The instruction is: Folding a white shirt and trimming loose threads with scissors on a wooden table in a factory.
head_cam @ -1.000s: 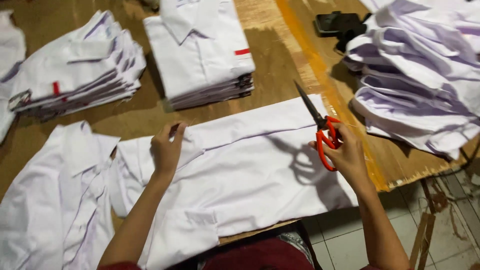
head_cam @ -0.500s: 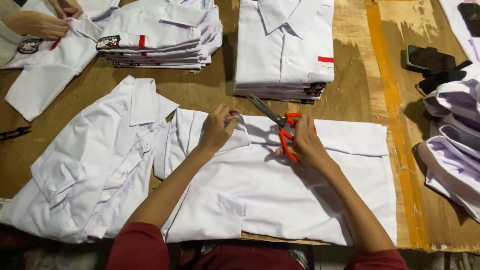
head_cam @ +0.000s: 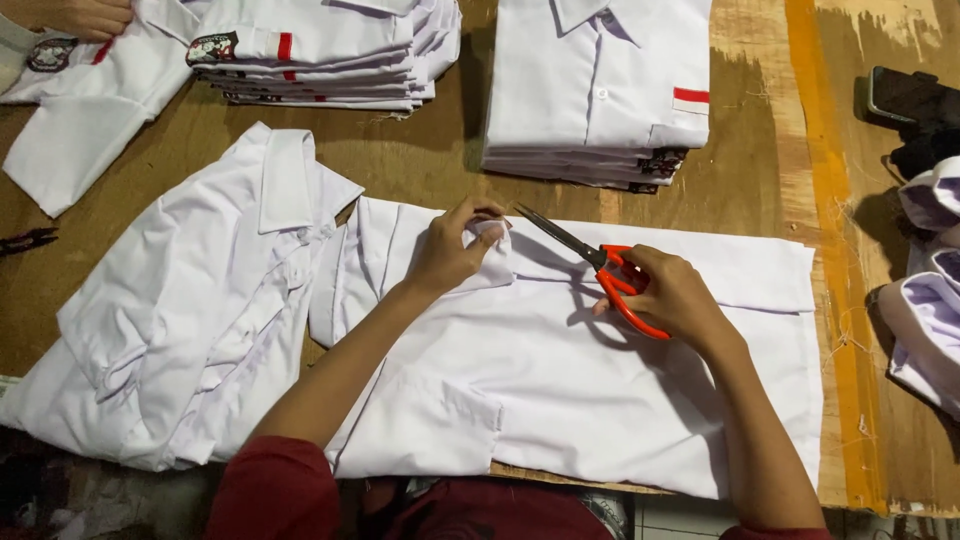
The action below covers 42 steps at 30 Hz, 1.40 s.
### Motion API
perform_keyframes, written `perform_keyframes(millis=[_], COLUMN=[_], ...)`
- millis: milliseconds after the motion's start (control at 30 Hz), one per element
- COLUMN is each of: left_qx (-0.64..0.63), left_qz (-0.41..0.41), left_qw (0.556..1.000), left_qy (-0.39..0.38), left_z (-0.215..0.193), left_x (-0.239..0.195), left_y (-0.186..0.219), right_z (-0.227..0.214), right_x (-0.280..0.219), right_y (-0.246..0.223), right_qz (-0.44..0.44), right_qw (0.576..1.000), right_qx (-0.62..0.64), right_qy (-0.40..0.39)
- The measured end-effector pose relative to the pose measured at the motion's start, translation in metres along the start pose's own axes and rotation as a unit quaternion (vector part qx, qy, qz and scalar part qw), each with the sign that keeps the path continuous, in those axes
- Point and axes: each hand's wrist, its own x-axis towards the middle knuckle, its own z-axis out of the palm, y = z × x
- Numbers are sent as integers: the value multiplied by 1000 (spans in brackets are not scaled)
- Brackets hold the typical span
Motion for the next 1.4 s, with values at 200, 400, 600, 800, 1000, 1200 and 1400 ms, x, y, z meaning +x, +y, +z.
perform_keyframes(millis=[200, 400, 600, 800, 1000, 1200, 1400], left_qx=[-53, -170, -238, -172, -160, -150, -123], left_qz=[-60, -53, -75, -57, -12, 10, -1], left_qw=[997, 984, 966, 981, 987, 988, 990], left_qy=[-13, -20, -64, -70, -19, 27, 67], left_z=[-11, -14, -16, -19, -10, -14, -19], left_x=[4, 2, 3, 3, 3, 4, 7], left_y=[20, 8, 2, 4, 1, -2, 12], right_z=[-4, -12, -12, 6, -2, -15, -70], right_x=[-3, -6, -10, -1, -5, 6, 12], right_y=[-6, -17, -18, 19, 6, 1, -47], right_qz=[-14, -28, -31, -26, -33, -53, -67], right_qw=[999, 999, 997, 998, 997, 997, 985], right_qx=[-21, -17, -53, -32, -32, -35, -126], right_qy=[-20, -38, -45, -56, -57, -47, -91])
